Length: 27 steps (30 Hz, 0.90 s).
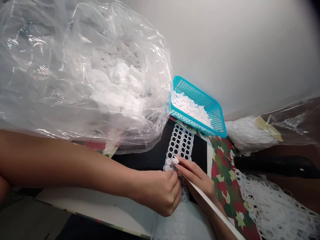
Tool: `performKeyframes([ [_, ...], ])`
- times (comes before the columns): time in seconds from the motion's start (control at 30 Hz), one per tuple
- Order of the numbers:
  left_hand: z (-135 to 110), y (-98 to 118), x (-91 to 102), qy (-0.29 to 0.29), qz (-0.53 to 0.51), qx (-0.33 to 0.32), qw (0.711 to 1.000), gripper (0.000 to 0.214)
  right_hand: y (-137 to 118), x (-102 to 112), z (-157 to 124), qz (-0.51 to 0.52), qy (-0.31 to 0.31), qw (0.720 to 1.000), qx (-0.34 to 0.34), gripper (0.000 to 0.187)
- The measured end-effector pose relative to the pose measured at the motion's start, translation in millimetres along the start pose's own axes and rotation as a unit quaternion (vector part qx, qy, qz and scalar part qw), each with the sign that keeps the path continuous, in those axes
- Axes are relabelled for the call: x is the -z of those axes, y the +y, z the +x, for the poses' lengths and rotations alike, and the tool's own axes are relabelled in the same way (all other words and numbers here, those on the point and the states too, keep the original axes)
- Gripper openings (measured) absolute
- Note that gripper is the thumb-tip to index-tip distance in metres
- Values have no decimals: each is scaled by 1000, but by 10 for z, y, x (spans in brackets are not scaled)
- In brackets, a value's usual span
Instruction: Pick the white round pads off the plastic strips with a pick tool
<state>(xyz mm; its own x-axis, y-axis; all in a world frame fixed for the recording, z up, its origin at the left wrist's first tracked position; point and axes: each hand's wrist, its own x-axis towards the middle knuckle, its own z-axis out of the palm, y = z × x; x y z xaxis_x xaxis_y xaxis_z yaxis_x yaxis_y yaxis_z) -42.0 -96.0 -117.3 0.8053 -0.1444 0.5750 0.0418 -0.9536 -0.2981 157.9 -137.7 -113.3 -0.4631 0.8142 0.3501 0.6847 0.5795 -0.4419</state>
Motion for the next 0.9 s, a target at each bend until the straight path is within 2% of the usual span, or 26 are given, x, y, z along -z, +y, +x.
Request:
performKeyframes([
  [0.17, -15, 51, 48, 7, 18, 4, 1000, 25, 28, 47, -33, 14, -24, 1000, 12, 45],
  [0.47, -34, 86, -9, 12, 8, 0, 1000, 27, 18, 100, -80, -13, -41, 999, 7, 44],
  [0.7, -37, 81, -4, 9, 9, -4, 1000, 24, 12, 102, -3, -23, -36, 999, -7, 29],
  [0.9, -39, 90, -21, 16, 5, 2, 1000, 24, -4, 141, 55, -20, -48, 999, 8, 26],
])
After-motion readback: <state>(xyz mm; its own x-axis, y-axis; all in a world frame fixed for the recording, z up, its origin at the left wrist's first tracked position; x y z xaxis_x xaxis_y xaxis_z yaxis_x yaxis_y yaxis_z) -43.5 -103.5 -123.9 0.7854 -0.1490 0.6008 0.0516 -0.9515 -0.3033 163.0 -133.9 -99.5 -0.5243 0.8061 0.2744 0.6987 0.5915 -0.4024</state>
